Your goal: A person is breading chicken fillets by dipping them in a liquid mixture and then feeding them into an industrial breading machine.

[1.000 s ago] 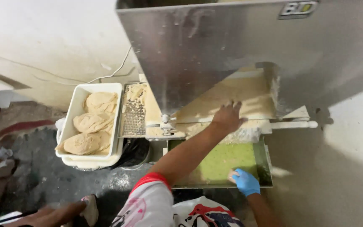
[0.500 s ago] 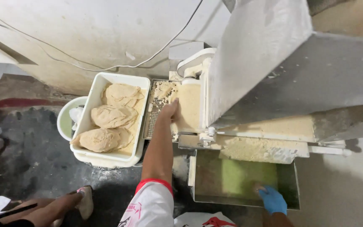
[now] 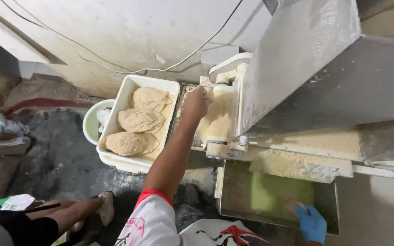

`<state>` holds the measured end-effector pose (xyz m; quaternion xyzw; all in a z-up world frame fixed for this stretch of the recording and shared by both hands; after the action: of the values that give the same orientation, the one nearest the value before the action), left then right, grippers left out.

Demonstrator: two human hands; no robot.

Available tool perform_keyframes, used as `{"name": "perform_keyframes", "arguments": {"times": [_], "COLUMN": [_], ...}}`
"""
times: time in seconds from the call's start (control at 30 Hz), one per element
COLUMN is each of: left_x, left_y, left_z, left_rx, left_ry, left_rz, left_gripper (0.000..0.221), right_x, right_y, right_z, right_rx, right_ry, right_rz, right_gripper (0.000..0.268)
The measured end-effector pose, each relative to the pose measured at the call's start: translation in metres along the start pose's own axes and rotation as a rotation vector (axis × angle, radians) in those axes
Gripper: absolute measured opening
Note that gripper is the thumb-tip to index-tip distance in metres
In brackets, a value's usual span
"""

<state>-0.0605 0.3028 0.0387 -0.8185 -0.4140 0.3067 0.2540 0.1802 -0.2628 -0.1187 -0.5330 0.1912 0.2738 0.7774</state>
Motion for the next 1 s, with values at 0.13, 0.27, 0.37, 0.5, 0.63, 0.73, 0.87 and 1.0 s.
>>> {"name": "perform_keyframes", "arguments": {"times": [0.13,0.27,0.37,0.5,0.63,0.73,0.87,1.0], "left_x": [-0.015,-0.034,-0.048,-0.061,-0.046,-0.029,0.054,0.056], "left_y": [-0.028,-0.07,-0.115,-0.159,-0.154,-0.146,-0.137,-0.095], "left_z": [-0.022,-0.03,-0.006,0.039,0.102,0.197,0.304,0.344], "left_rx": [0.17,0.247,0.229,0.291,0.386,0.296,0.449,0.514], "left_ry": [0.051,0.206,0.21,0.149,0.062,0.022,0.055,-0.246], "left_rz": [-0.027,-0.106,-0.139,-0.175,-0.136,-0.1,-0.223,-0.337], "left_gripper": [0.001,0.012,0.014,0.015,0.047,0.039,0.045,0.06], "right_x": [0.001,-0.023,-0.005,-0.009,-0.043,-0.055,-0.061,-0.047], "right_y": [-0.019,-0.047,-0.047,-0.044,-0.043,-0.045,-0.09,-0.138], "right_z": [-0.005,0.019,0.005,0.024,0.078,0.099,0.131,0.164], "right_rx": [-0.067,0.087,0.122,0.321,0.542,0.558,0.546,0.61], "right_ry": [-0.014,-0.18,-0.37,-0.499,-0.37,-0.33,-0.358,-0.442], "right_rz": [0.003,-0.08,-0.15,-0.127,0.022,0.096,0.071,0.069], "right_gripper": [0.042,0.038,0.034,0.03,0.037,0.033,0.032,0.036]}}
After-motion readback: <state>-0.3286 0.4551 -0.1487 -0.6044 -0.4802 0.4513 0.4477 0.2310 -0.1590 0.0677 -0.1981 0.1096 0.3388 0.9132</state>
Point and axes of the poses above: each hand's wrist, its own x-axis towards the middle knuckle, its own y-axis out of the palm, z = x × y, the point moved 5 cm from there along x, towards the middle knuckle, and after that the axes turned 8 degrees about z, right-handed, at the moved point
